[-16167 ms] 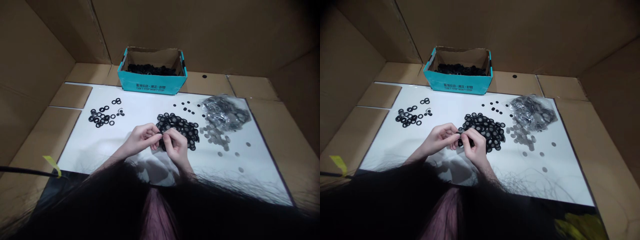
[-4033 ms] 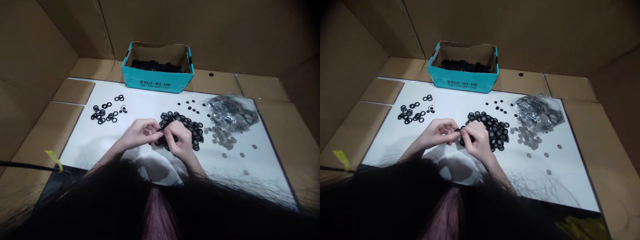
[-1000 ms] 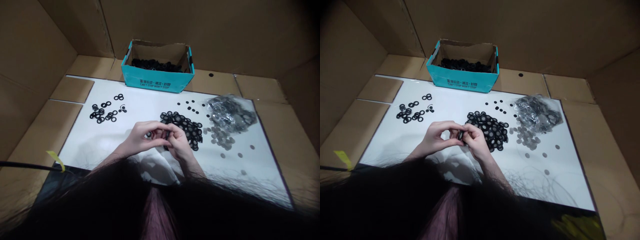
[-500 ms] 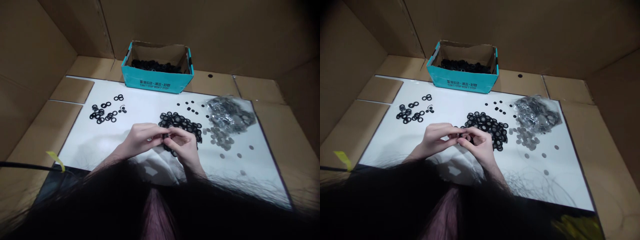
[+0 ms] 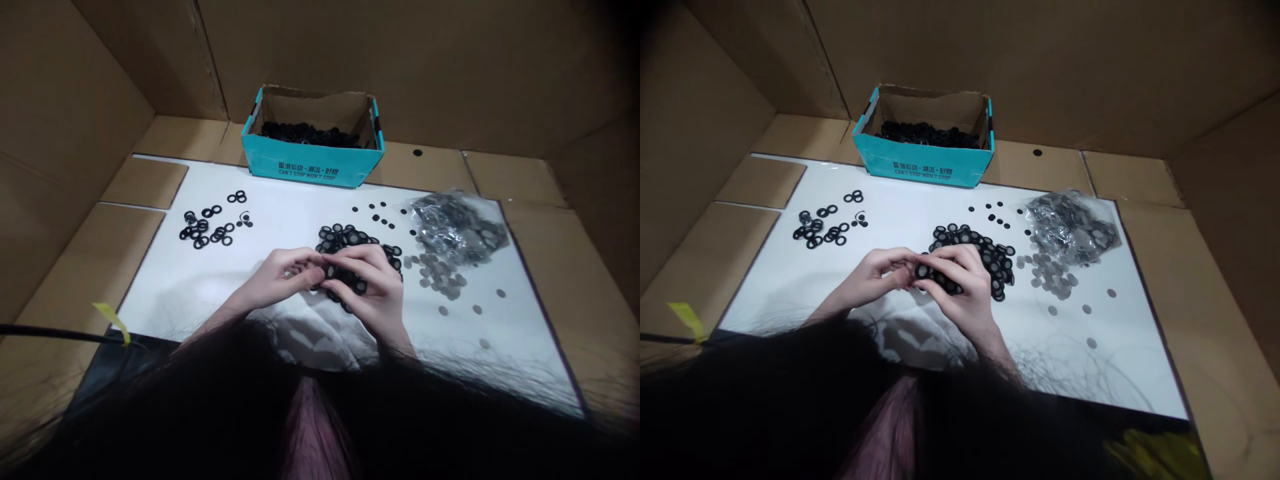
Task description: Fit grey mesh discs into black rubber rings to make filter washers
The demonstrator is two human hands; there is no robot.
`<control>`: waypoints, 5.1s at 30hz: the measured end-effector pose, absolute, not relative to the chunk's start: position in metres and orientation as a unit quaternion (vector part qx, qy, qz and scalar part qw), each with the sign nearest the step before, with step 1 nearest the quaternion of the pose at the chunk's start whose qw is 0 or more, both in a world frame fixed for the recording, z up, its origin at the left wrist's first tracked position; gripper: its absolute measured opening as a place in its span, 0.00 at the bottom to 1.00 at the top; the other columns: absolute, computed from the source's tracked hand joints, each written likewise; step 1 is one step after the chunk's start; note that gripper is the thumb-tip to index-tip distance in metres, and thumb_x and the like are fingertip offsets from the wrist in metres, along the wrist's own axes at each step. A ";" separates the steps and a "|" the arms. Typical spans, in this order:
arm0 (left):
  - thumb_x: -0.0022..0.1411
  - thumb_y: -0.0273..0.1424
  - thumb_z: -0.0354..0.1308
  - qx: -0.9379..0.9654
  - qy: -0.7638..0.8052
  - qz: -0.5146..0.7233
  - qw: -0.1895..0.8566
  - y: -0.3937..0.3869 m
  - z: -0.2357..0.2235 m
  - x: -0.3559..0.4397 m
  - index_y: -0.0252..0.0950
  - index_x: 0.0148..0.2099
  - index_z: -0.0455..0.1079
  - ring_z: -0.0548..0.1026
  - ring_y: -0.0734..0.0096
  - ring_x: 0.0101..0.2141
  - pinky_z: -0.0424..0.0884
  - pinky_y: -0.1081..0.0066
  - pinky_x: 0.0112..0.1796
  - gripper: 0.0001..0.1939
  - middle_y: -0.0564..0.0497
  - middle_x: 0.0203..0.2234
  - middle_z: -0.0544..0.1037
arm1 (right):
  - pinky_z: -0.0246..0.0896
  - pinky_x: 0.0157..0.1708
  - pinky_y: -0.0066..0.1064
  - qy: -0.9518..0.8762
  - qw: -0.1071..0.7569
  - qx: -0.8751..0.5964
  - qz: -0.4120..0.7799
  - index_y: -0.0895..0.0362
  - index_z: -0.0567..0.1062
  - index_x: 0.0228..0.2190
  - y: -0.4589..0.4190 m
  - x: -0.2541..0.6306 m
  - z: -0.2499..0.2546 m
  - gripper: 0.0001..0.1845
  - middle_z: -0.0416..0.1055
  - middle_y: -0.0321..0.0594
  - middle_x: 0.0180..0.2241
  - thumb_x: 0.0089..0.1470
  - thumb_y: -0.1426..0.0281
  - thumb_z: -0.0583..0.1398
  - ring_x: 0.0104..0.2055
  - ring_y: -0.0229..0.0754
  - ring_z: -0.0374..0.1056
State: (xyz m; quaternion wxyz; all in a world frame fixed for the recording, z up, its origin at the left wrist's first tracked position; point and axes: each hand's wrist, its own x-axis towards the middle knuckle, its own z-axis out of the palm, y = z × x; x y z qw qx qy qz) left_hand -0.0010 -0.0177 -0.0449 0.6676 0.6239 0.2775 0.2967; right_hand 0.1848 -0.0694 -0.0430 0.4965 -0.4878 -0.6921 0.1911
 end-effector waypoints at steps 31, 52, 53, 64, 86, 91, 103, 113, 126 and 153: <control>0.53 0.53 0.63 0.367 0.262 0.313 0.836 -0.039 -0.067 0.026 0.32 0.33 0.64 0.50 0.87 0.14 0.45 0.79 0.17 0.27 0.62 0.15 0.56 | 0.66 0.43 0.42 -0.633 0.553 -0.425 0.335 0.50 0.79 0.37 -0.066 0.167 -0.061 0.10 0.70 0.40 0.33 0.50 0.72 0.66 0.42 0.45 0.67; 0.57 0.43 0.57 0.672 0.658 0.287 0.183 0.030 -0.056 -0.127 0.32 0.41 0.76 0.73 0.68 0.29 0.65 0.71 0.33 0.20 0.47 0.28 0.78 | 0.61 0.49 0.47 -0.696 0.425 -0.569 0.106 0.52 0.73 0.51 -0.073 0.217 -0.074 0.19 0.76 0.42 0.39 0.56 0.72 0.60 0.45 0.50 0.64; 0.57 0.43 0.56 0.681 0.664 0.261 0.164 0.033 -0.054 -0.136 0.33 0.41 0.76 0.73 0.67 0.30 0.65 0.71 0.33 0.20 0.47 0.29 0.79 | 0.61 0.48 0.48 -0.699 0.415 -0.575 0.094 0.52 0.73 0.50 -0.072 0.225 -0.076 0.19 0.76 0.43 0.39 0.57 0.71 0.60 0.45 0.50 0.64; 0.60 0.47 0.48 0.781 0.616 0.071 0.075 0.064 -0.065 -0.162 0.31 0.51 0.74 0.74 0.48 0.44 0.67 0.63 0.41 0.29 0.38 0.41 0.77 | 0.62 0.50 0.45 -0.693 0.395 -0.603 0.007 0.52 0.76 0.41 -0.071 0.266 -0.071 0.10 0.77 0.42 0.42 0.58 0.67 0.59 0.47 0.48 0.68; 0.60 0.44 0.47 0.750 0.642 0.149 0.049 0.063 -0.077 -0.162 0.37 0.46 0.73 0.75 0.55 0.37 0.69 0.62 0.40 0.22 0.43 0.42 0.74 | 0.62 0.44 0.43 -0.668 0.333 -0.656 -0.112 0.53 0.77 0.34 -0.115 0.327 -0.108 0.08 0.77 0.42 0.35 0.58 0.66 0.59 0.42 0.49 0.68; 0.58 0.45 0.50 0.744 0.633 0.198 0.081 0.059 -0.074 -0.160 0.38 0.41 0.72 0.74 0.62 0.33 0.70 0.65 0.40 0.19 0.45 0.39 0.73 | 0.60 0.38 0.46 -0.635 0.310 -0.693 -0.146 0.54 0.78 0.35 -0.114 0.358 -0.121 0.12 0.76 0.46 0.33 0.58 0.61 0.58 0.37 0.52 0.66; 0.51 0.44 0.60 0.733 0.589 0.301 0.162 0.059 -0.057 -0.129 0.38 0.34 0.71 0.75 0.64 0.32 0.70 0.66 0.39 0.15 0.48 0.34 0.77 | 0.56 0.33 0.41 -0.698 0.254 -0.657 -0.127 0.54 0.81 0.28 -0.046 0.372 -0.142 0.17 0.76 0.45 0.32 0.56 0.57 0.58 0.34 0.49 0.64; 0.52 0.42 0.62 0.754 0.480 0.294 0.339 0.059 -0.044 -0.080 0.31 0.35 0.73 0.78 0.67 0.26 0.74 0.71 0.31 0.17 0.47 0.26 0.79 | 0.55 0.25 0.37 -0.671 0.304 -0.667 -0.112 0.53 0.76 0.24 -0.047 0.375 -0.142 0.17 0.74 0.41 0.22 0.54 0.54 0.60 0.24 0.44 0.64; 0.64 0.31 0.53 0.833 0.293 0.204 0.423 0.049 -0.042 -0.020 0.32 0.37 0.69 0.78 0.74 0.29 0.74 0.76 0.32 0.07 0.50 0.29 0.76 | 0.50 0.21 0.37 -0.654 0.356 -0.655 -0.127 0.50 0.73 0.25 -0.050 0.357 -0.100 0.12 0.70 0.41 0.21 0.57 0.60 0.58 0.23 0.46 0.62; 0.62 0.22 0.49 0.922 0.143 0.247 0.262 0.025 -0.030 0.000 0.32 0.39 0.75 0.75 0.74 0.28 0.70 0.75 0.31 0.12 0.46 0.30 0.79 | 0.65 0.27 0.28 -0.826 0.349 -0.443 0.005 0.55 0.78 0.38 -0.072 0.244 -0.050 0.08 0.74 0.37 0.26 0.56 0.76 0.61 0.27 0.36 0.69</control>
